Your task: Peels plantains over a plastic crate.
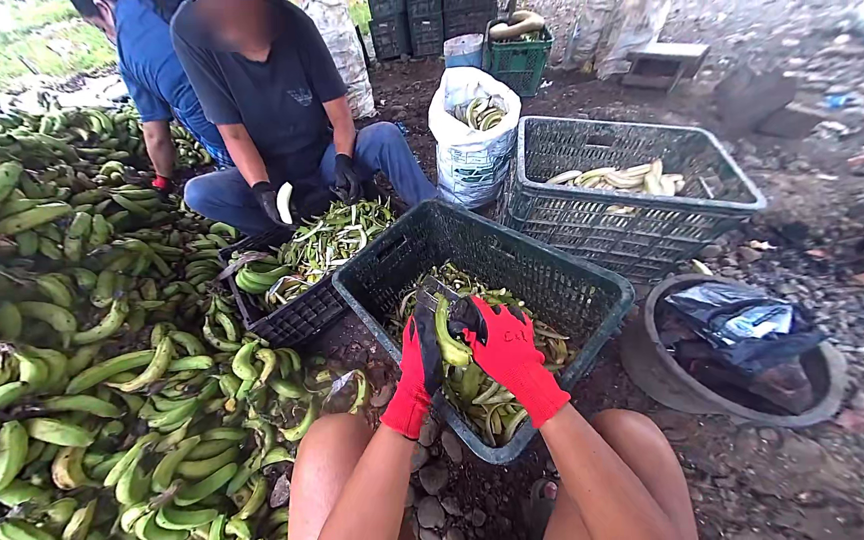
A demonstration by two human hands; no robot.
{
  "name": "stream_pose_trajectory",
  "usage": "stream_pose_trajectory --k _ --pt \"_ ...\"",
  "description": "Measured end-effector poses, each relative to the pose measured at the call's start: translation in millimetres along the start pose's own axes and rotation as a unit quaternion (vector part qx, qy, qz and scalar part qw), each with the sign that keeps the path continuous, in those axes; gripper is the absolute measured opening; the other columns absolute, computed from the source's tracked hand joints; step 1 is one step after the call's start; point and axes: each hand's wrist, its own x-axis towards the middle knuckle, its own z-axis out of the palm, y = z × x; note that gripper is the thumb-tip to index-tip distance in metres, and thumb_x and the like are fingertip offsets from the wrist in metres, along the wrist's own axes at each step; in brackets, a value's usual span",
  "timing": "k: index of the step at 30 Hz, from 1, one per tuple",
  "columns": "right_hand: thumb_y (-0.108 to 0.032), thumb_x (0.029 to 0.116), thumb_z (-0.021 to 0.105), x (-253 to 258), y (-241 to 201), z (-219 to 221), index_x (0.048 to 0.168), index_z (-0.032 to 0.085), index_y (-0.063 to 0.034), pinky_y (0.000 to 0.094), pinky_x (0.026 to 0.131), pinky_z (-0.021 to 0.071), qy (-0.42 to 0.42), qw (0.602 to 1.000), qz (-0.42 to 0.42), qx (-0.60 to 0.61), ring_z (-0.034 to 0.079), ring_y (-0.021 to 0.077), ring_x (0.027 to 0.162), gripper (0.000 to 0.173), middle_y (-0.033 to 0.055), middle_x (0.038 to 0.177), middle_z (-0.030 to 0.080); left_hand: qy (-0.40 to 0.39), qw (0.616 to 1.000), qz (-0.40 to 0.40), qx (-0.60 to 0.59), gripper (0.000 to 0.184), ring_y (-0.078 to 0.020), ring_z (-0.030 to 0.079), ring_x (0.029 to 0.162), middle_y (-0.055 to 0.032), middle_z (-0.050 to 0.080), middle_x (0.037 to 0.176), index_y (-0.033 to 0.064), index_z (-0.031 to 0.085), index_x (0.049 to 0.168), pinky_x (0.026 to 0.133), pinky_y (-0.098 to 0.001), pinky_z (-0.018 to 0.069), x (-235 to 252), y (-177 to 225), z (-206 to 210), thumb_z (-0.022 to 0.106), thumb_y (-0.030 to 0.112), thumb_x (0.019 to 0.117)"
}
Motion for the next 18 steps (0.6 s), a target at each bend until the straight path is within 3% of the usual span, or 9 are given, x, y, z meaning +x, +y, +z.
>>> stream_pose_trajectory --k 3,5,6,8,10,12,14,15,18 --pt "-0.038 0.1093 0.043 18 22 -4 0.152 0.048 -0.0143 0.0633 0.109 0.0398 -0.009 0.994 0.092 0.052 0.058 0.0416 0.130 0.049 0.0248 0.134 0.064 -0.005 0.999 -0.011 -0.038 0.046 -0.0105 0.064 0.096 -0.0109 0.065 0.114 -0.0014 0.051 0.140 0.088 -0.0267 0.0548 -1 5 -5 0.023 0.021 0.1102" --pt "-0.038 0.1119 0.037 25 37 -15 0.147 0.051 -0.0073 0.0652 0.106 0.0406 -0.004 0.984 0.139 0.114 0.056 0.0444 0.131 0.049 0.0273 0.136 0.061 0.017 0.996 -0.027 -0.086 0.041 -0.0097 0.066 0.076 -0.0059 0.066 0.092 -0.0003 0.052 0.129 0.070 -0.0255 0.0581 6 9 -7 0.022 0.022 0.1115" --pt "-0.038 0.1123 0.036 22 37 -20 0.148 0.050 -0.0060 0.0673 0.104 0.0406 0.016 0.980 0.137 0.140 0.056 0.0466 0.129 0.049 0.0289 0.135 0.061 0.020 0.995 -0.039 -0.090 0.043 -0.0111 0.065 0.077 -0.0066 0.065 0.094 0.0009 0.052 0.131 0.071 -0.0277 0.0580 12 6 -13 0.022 0.025 0.1121" --pt "-0.039 0.1117 0.039 7 31 -23 0.148 0.050 -0.0087 0.0697 0.097 0.0440 0.043 0.979 0.103 0.169 0.062 0.0478 0.118 0.048 0.0289 0.125 0.065 0.007 0.996 -0.061 -0.060 0.049 -0.0131 0.064 0.092 -0.0095 0.064 0.110 0.0050 0.053 0.139 0.082 -0.0324 0.0556 18 -5 -27 0.026 0.036 0.1112" --pt "-0.040 0.1105 0.041 0 26 -23 0.144 0.052 -0.0131 0.0597 0.085 0.0509 0.007 0.982 0.027 0.189 0.067 0.0355 0.094 0.045 0.0197 0.107 0.069 0.014 0.993 -0.090 -0.069 0.043 -0.0119 0.064 0.078 -0.0071 0.066 0.096 0.0073 0.059 0.130 0.069 -0.0298 0.0566 27 -8 -30 0.036 0.039 0.1107" --pt "-0.043 0.1093 0.042 -4 22 -18 0.139 0.056 -0.0116 0.0523 0.087 0.0519 -0.080 0.978 -0.062 0.184 0.066 0.0267 0.094 0.046 0.0145 0.106 0.068 0.009 0.993 -0.082 -0.090 0.038 -0.0120 0.065 0.068 -0.0062 0.068 0.088 0.0071 0.060 0.124 0.059 -0.0276 0.0563 31 -5 -32 0.037 0.035 0.1106" --pt "-0.041 0.1081 0.045 -6 21 -9 0.139 0.059 -0.0100 0.0512 0.099 0.0505 -0.140 0.968 -0.143 0.150 0.067 0.0259 0.110 0.046 0.0154 0.118 0.069 -0.005 0.999 -0.010 -0.039 0.042 -0.0099 0.066 0.084 -0.0051 0.069 0.104 0.0086 0.056 0.137 0.075 -0.0282 0.0565 30 1 -38 0.034 0.031 0.1092" --pt "-0.041 0.1076 0.046 -8 20 -5 0.139 0.059 -0.0088 0.0499 0.100 0.0501 -0.148 0.963 -0.169 0.148 0.066 0.0254 0.110 0.047 0.0158 0.119 0.069 -0.004 1.000 0.023 -0.001 0.044 -0.0089 0.065 0.091 -0.0051 0.068 0.112 0.0096 0.053 0.143 0.082 -0.0286 0.0555 30 6 -41 0.035 0.030 0.1087" --pt "-0.044 0.1054 0.048 -16 21 -1 0.141 0.059 -0.0117 0.0480 0.102 0.0500 -0.127 0.961 -0.204 0.133 0.066 0.0234 0.113 0.049 0.0134 0.121 0.070 -0.039 0.992 0.088 0.080 0.054 -0.0037 0.064 0.096 -0.0003 0.068 0.120 0.0177 0.050 0.149 0.087 -0.0267 0.0546 31 18 -50 0.036 0.047 0.1064"
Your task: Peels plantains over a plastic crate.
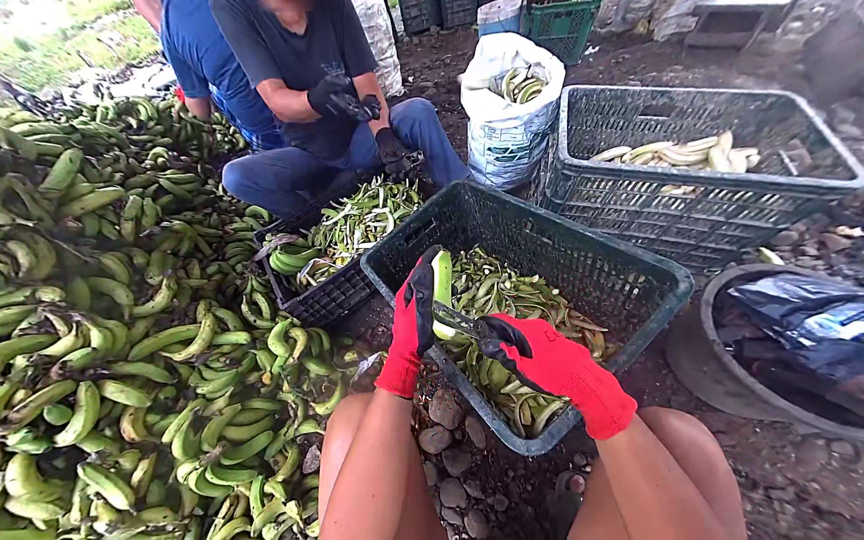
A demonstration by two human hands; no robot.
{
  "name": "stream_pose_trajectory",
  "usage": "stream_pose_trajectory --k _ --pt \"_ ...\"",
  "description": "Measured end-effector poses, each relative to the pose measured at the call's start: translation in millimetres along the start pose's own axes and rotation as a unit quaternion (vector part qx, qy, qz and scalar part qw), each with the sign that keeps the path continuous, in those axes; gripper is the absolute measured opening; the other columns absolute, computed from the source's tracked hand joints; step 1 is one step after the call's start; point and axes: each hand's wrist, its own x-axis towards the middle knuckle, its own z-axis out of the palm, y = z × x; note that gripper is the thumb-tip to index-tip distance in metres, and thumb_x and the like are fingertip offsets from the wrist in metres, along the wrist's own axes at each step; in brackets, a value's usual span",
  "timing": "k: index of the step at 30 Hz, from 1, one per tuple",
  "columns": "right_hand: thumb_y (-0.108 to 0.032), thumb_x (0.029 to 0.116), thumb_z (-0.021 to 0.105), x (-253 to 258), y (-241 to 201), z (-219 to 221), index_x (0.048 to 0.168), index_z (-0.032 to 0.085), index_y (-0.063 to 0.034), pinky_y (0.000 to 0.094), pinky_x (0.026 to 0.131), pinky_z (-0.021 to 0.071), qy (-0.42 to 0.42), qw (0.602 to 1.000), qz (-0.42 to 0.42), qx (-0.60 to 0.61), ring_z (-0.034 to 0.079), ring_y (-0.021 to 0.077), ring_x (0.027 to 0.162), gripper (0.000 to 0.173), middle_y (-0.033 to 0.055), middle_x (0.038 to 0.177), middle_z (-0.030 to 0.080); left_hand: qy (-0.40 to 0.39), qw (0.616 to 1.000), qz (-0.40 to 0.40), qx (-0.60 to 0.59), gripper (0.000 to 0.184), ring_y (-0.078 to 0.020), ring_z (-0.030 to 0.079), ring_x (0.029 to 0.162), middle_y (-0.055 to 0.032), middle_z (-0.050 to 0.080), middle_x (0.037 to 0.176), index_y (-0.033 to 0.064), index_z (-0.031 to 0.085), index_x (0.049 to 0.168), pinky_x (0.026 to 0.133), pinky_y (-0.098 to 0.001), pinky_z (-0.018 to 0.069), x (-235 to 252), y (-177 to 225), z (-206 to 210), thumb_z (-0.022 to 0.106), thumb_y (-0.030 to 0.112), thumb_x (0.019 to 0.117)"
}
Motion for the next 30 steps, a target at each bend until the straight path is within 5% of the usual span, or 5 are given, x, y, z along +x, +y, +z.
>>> stream_pose_trajectory --k 6,17,22,27,30 --pt "-0.042 0.1028 0.053 -3 9 6 0.142 0.060 -0.0129 0.0547 0.108 0.0442 0.031 0.995 -0.071 -0.068 0.063 0.0307 0.122 0.050 0.0156 0.127 0.069 -0.072 0.997 0.040 0.002 0.054 -0.0037 0.064 0.103 0.0009 0.066 0.131 0.0191 0.050 0.150 0.091 -0.0274 0.0546 2 4 -9 0.038 0.048 0.1063" --pt "-0.045 0.1001 0.056 19 -5 6 0.153 0.046 -0.0356 0.0720 0.118 0.0147 0.065 0.976 0.116 -0.175 0.055 0.0346 0.132 0.055 0.0146 0.135 0.063 -0.049 0.998 0.028 -0.016 0.046 -0.0034 0.062 0.102 -0.0054 0.066 0.120 0.0035 0.054 0.141 0.092 -0.0258 0.0522 -10 -16 4 0.041 0.027 0.1029" --pt "-0.045 0.0955 0.064 28 0 7 0.153 0.047 -0.0377 0.0717 0.119 0.0114 0.123 0.962 0.163 -0.179 0.054 0.0380 0.132 0.060 0.0188 0.135 0.062 -0.070 0.988 -0.091 -0.106 0.035 -0.0065 0.060 0.073 -0.0008 0.064 0.093 0.0079 0.054 0.134 0.066 -0.0250 0.0545 -8 -29 9 0.040 0.023 0.1060" --pt "-0.038 0.1014 0.061 30 34 -10 0.150 0.052 -0.0247 0.0769 0.100 0.0366 0.227 0.949 0.200 -0.091 0.062 0.0469 0.117 0.051 0.0248 0.123 0.067 -0.134 0.960 -0.197 -0.147 0.032 -0.0073 0.061 0.062 -0.0017 0.065 0.079 0.0082 0.056 0.123 0.055 -0.0214 0.0522 -16 -20 8 0.032 0.025 0.1095" --pt "-0.039 0.1083 0.049 28 49 -13 0.144 0.054 -0.0171 0.0672 0.085 0.0509 0.221 0.958 0.180 0.032 0.068 0.0424 0.103 0.042 0.0229 0.115 0.069 -0.081 0.981 -0.167 -0.050 0.037 -0.0097 0.065 0.092 -0.0069 0.068 0.109 0.0058 0.059 0.135 0.084 -0.0278 0.0552 -12 -23 5 0.037 0.024 0.1108"
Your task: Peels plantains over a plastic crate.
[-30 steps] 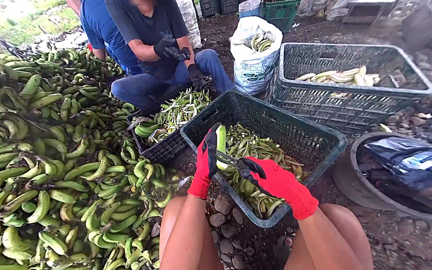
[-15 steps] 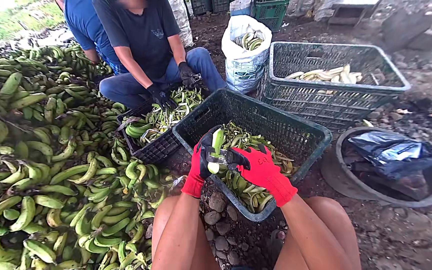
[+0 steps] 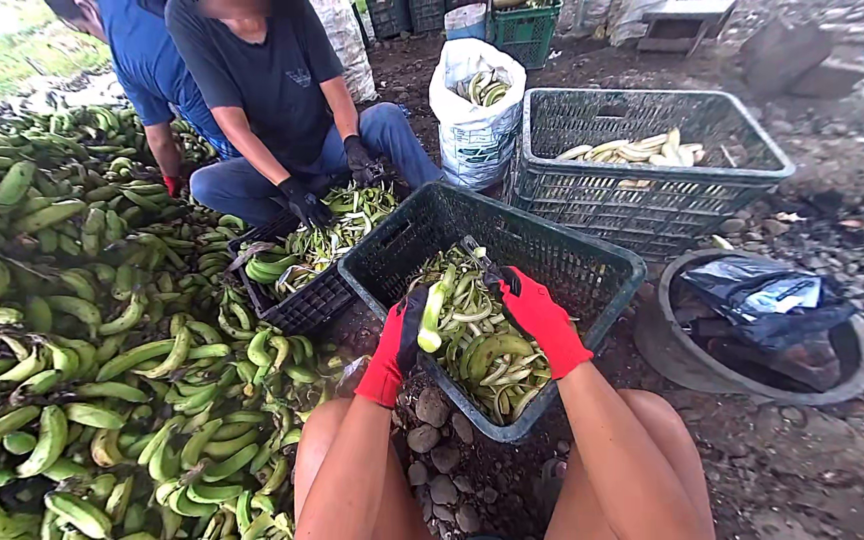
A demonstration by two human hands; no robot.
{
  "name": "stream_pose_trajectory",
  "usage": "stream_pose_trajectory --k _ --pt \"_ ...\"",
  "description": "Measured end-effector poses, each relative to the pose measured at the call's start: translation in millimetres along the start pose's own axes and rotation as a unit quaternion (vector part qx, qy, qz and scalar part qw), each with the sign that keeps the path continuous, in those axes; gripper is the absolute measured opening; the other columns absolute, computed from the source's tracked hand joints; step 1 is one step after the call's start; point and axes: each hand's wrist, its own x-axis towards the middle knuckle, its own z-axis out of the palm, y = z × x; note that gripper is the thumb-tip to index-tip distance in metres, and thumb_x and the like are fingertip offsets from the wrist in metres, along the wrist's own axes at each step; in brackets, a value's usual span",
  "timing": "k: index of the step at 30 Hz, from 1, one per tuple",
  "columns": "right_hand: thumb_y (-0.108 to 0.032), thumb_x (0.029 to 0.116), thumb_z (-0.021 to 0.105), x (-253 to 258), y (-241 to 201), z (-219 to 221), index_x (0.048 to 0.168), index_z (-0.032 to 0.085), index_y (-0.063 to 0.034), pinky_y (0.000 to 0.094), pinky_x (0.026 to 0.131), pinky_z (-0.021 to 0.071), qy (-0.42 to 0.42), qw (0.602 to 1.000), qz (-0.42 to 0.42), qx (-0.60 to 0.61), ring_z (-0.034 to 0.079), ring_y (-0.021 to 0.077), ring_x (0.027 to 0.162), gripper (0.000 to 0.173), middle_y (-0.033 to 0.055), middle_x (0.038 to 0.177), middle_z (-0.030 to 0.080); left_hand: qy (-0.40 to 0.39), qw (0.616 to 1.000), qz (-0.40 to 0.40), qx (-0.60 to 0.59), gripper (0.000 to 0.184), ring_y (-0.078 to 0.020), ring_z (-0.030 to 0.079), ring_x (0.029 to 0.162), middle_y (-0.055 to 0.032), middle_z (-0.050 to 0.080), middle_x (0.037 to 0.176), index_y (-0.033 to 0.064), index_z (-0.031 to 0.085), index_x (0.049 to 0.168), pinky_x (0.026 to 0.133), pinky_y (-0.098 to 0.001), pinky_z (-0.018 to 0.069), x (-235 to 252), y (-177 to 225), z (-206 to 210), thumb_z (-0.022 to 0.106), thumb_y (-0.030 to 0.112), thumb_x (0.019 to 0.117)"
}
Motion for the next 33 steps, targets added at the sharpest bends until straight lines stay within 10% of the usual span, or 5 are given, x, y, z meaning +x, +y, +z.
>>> stream_pose_trajectory --k 4,15,19,27,33 --pt "-0.045 0.1102 0.040 -7 -15 7 0.146 0.054 -0.0123 0.0673 0.098 0.0461 -0.031 0.999 0.031 0.002 0.063 0.0425 0.119 0.050 0.0237 0.127 0.067 0.032 0.997 0.059 0.050 0.044 -0.0124 0.061 0.117 -0.0087 0.062 0.134 0.0114 0.054 0.145 0.102 -0.0339 0.0492 8 0 -6 0.033 0.029 0.1108" --pt "-0.045 0.1117 0.032 -7 -22 -6 0.142 0.054 -0.0007 0.0628 0.105 0.0428 -0.129 0.981 0.114 -0.085 0.059 0.0427 0.126 0.058 0.0284 0.134 0.061 0.137 0.990 0.026 0.029 0.041 -0.0135 0.062 0.096 -0.0127 0.064 0.111 0.0009 0.057 0.133 0.088 -0.0323 0.0532 10 12 -10 0.033 0.027 0.1122" --pt "-0.044 0.1107 0.038 -40 -54 -19 0.137 0.057 -0.0101 0.0543 0.081 0.0545 -0.050 0.998 0.003 0.032 0.068 0.0311 0.088 0.047 0.0174 0.100 0.069 0.155 0.987 -0.007 0.050 0.042 -0.0152 0.062 0.098 -0.0119 0.065 0.111 0.0038 0.060 0.130 0.088 -0.0359 0.0523 9 7 -12 0.036 0.033 0.1115" --pt "-0.048 0.1074 0.044 -51 -70 -13 0.137 0.058 -0.0067 0.0610 0.102 0.0453 -0.155 0.967 0.004 -0.200 0.062 0.0398 0.123 0.052 0.0228 0.126 0.067 0.100 0.992 -0.017 0.070 0.040 -0.0166 0.064 0.101 -0.0150 0.066 0.117 0.0021 0.058 0.134 0.091 -0.0356 0.0533 11 10 6 0.036 0.027 0.1120" --pt "-0.042 0.1010 0.060 -105 -108 -54 0.122 0.065 -0.0042 0.0494 0.079 0.0533 -0.127 0.936 -0.147 -0.294 0.070 0.0330 0.091 0.044 0.0184 0.095 0.071 0.046 0.977 -0.011 0.208 0.041 -0.0307 0.059 0.125 -0.0223 0.061 0.135 0.0011 0.053 0.143 0.106 -0.0487 0.0468 24 -42 -12 0.053 0.019 0.1055"
